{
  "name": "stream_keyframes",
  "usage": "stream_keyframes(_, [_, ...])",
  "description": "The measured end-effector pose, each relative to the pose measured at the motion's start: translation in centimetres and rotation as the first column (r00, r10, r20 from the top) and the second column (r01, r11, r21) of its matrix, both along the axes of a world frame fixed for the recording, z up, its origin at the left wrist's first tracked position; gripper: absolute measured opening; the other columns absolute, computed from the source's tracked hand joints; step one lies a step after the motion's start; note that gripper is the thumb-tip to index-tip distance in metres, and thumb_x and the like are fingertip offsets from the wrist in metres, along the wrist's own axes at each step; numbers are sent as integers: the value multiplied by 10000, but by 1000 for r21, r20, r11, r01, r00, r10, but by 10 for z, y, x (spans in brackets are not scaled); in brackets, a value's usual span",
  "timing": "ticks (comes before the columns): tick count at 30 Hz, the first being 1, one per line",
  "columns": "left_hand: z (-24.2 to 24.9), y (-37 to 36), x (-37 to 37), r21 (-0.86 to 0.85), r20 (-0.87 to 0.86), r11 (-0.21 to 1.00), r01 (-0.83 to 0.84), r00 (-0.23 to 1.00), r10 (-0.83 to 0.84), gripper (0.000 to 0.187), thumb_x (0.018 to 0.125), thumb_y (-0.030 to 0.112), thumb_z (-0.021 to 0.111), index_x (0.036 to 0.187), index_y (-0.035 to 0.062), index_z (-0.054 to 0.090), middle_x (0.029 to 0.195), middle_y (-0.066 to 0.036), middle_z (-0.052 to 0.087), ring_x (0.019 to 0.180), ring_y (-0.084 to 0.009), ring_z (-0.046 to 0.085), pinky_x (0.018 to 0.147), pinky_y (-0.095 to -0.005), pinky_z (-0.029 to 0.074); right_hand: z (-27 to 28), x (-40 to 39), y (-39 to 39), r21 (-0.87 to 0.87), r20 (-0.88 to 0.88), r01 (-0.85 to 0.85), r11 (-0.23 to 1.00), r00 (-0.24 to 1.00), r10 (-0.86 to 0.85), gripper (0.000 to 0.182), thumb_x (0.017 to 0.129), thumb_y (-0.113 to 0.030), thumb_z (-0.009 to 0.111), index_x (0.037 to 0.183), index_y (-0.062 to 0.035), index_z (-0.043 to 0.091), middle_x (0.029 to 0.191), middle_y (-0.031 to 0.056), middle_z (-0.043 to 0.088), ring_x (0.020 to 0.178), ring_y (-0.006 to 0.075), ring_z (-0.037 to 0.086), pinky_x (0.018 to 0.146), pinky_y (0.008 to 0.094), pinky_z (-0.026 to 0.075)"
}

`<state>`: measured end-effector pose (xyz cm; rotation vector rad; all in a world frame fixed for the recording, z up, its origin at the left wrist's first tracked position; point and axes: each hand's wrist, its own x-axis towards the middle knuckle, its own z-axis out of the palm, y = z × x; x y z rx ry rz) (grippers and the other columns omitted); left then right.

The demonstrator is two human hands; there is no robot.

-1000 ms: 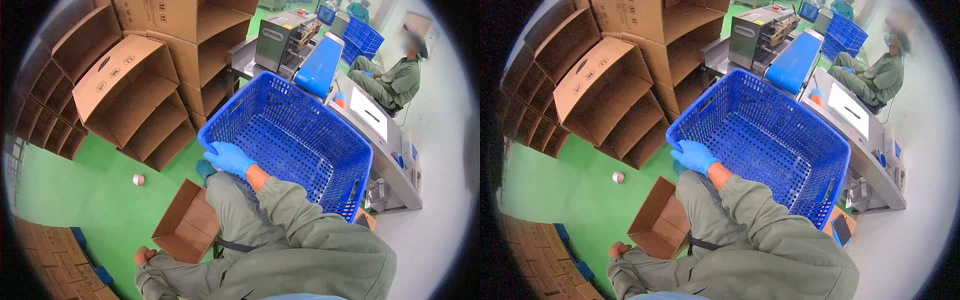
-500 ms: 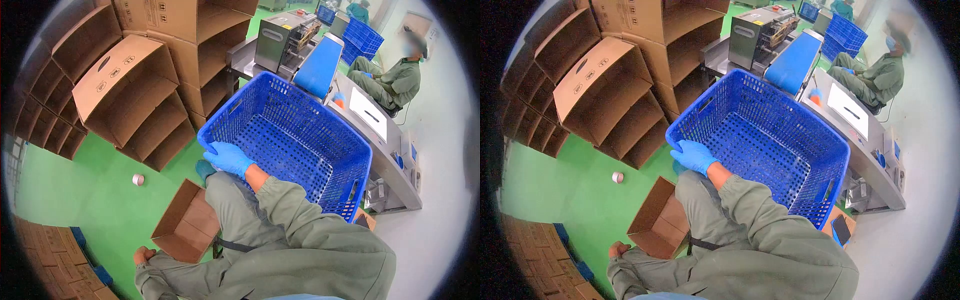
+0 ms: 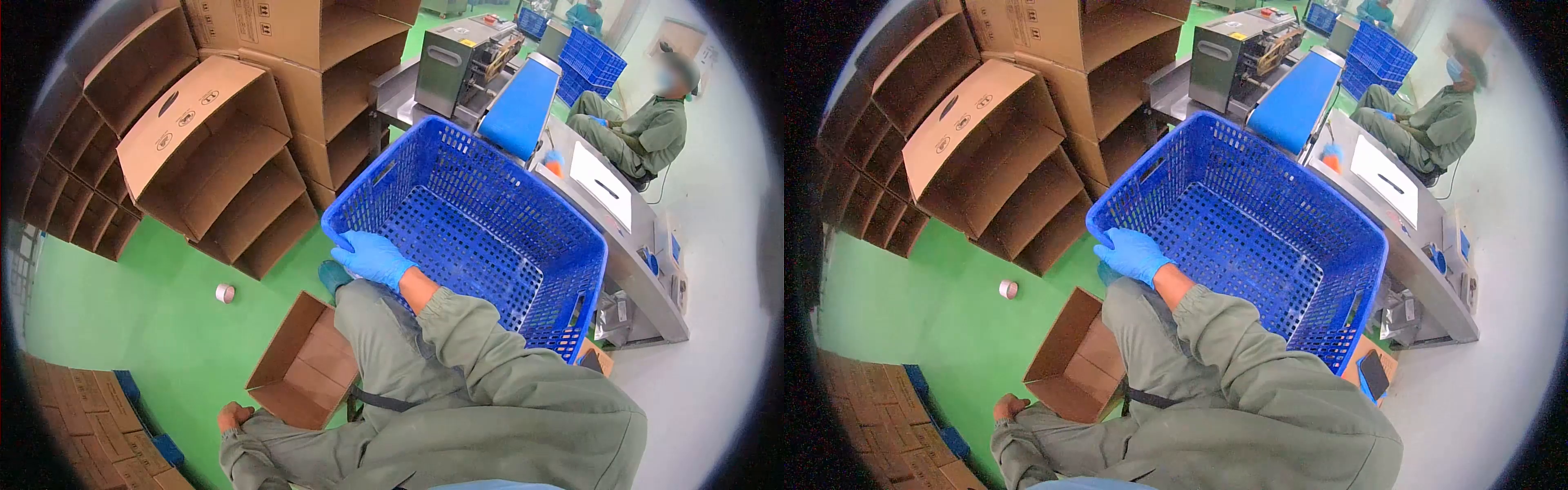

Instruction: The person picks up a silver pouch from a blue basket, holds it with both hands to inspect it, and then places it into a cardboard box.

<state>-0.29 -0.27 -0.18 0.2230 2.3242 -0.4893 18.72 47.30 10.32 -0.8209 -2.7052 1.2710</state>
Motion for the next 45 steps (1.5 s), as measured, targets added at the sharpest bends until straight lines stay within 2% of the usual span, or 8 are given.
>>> stream_keyframes(2, [-6, -5, -3, -1, -3, 1000, -24, 1000, 23, 527, 686, 444, 654, 978, 6, 689, 1064, -197, 655, 995, -337, 639, 844, -414, 509, -2, 0, 1, 40, -16, -8, 999, 1000, 9, 404, 881, -436, 485, 931, -49, 588, 958, 210, 625, 928, 387, 595, 808, 480, 448])
stream_keyframes(8, [9, 6, 7, 20, -51, 1000, 13, 999, -12, 519, 679, 436, 654, 962, 3, 691, 1037, -207, 659, 979, -340, 645, 830, -417, 512, 0, -1, 0, -2, 13, -6, 1000, 1000, 6, 402, 882, -429, 487, 951, -48, 593, 963, 210, 628, 934, 387, 594, 813, 477, 448])
stream_keyframes(45, [0, 0, 1, 16, -15, 1000, 1, 1000, -1, 507, 693, 435, 655, 953, 1, 694, 1042, -206, 658, 977, -341, 645, 828, -415, 512, -8, -1, 1, 64, -19, -12, 998, 1000, 13, 410, 886, -442, 480, 942, -48, 580, 955, 212, 622, 927, 390, 590, 805, 481, 447])
